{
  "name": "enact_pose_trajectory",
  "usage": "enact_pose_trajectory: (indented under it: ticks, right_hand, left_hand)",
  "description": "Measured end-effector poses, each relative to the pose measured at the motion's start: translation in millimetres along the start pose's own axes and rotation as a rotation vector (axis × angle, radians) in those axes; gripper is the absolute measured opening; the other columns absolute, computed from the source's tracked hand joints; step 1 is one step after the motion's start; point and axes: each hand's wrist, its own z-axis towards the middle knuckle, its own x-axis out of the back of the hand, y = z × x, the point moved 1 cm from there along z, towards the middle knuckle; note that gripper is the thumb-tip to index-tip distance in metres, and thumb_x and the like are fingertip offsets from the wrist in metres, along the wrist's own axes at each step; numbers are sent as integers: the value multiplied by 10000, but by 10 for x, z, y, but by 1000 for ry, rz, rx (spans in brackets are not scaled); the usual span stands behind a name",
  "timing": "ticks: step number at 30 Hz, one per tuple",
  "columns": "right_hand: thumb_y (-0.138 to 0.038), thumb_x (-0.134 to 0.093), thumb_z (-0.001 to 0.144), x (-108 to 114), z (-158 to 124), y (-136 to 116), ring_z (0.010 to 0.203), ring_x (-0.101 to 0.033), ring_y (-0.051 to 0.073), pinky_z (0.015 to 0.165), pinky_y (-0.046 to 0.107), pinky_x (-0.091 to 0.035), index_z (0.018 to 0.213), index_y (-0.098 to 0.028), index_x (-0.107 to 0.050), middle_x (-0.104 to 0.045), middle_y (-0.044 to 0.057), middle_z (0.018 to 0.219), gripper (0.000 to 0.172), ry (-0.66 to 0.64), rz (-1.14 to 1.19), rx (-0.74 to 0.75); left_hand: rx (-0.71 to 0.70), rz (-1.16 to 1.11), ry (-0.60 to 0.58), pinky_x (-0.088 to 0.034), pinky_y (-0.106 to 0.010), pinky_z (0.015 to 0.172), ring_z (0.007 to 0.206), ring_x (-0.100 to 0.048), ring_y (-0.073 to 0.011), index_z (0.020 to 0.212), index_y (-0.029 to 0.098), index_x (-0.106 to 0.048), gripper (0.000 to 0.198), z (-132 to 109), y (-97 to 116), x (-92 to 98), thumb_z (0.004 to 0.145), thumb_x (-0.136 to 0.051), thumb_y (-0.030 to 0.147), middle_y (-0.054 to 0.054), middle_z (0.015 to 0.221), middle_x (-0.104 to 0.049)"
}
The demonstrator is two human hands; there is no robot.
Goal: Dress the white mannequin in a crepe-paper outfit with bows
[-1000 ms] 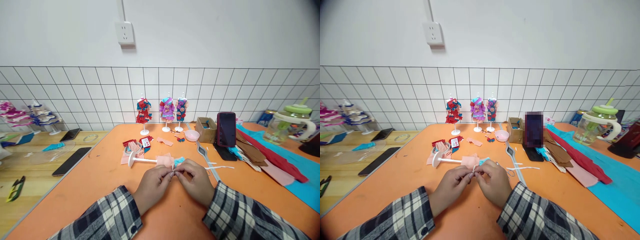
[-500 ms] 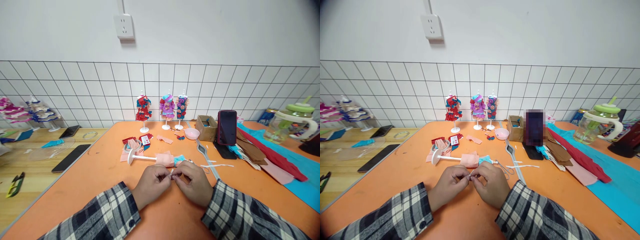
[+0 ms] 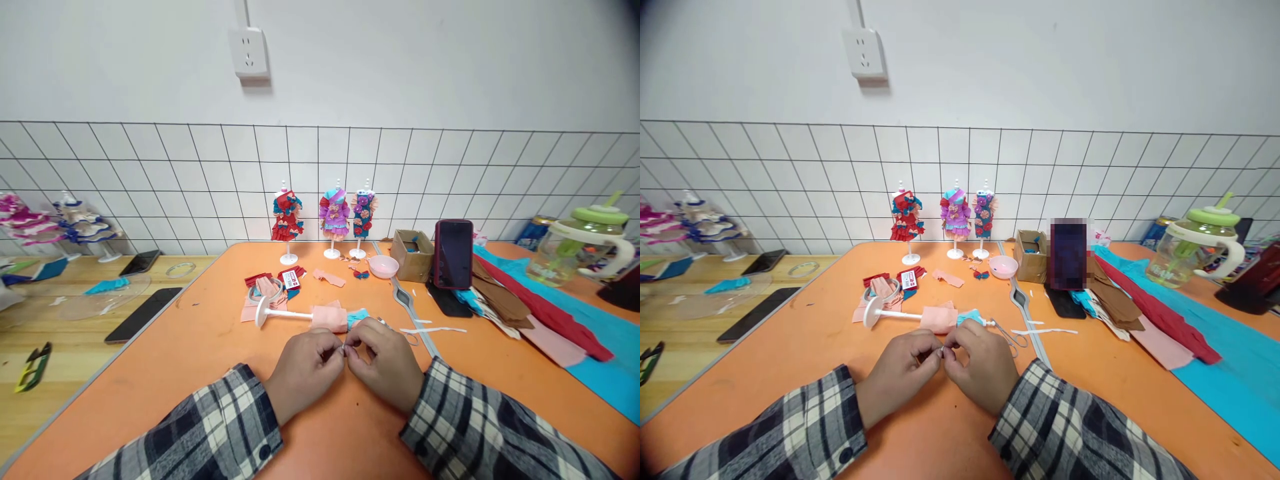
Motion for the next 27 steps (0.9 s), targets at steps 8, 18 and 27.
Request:
enact_pose_trajectory:
  ticks: [8, 18, 27]
  right_hand:
    - [-211, -624, 849, -1, 14, 57, 715, -611, 149, 644, 259, -440, 896, -232, -681, -680, 13, 841, 77, -29, 147, -25]
    - [-79, -581, 748, -55, 48, 38, 627, -542, 119, 592, 229, -420, 761, -191, -614, -599, -6, 739, 118, -35, 181, -149]
    - [-191, -607, 829, -50, 37, 114, 682, -594, 138, 616, 243, -439, 862, -228, -706, -687, 24, 830, 111, -40, 224, -91]
  left_hand:
    - [-18, -20, 0, -364, -227, 601, 657, -563, -143, 808, 195, -708, 234, 27, -17, 25, 827, -483, 130, -4, 708, -656]
    - [-20, -30, 41, -348, -214, 567, 588, -542, -120, 682, 176, -691, 226, 21, -45, -15, 799, -508, 113, 12, 612, -624]
    - [18, -40, 94, -348, -221, 554, 569, -548, -123, 677, 166, -703, 221, 27, -50, 7, 787, -514, 142, 3, 604, -646]
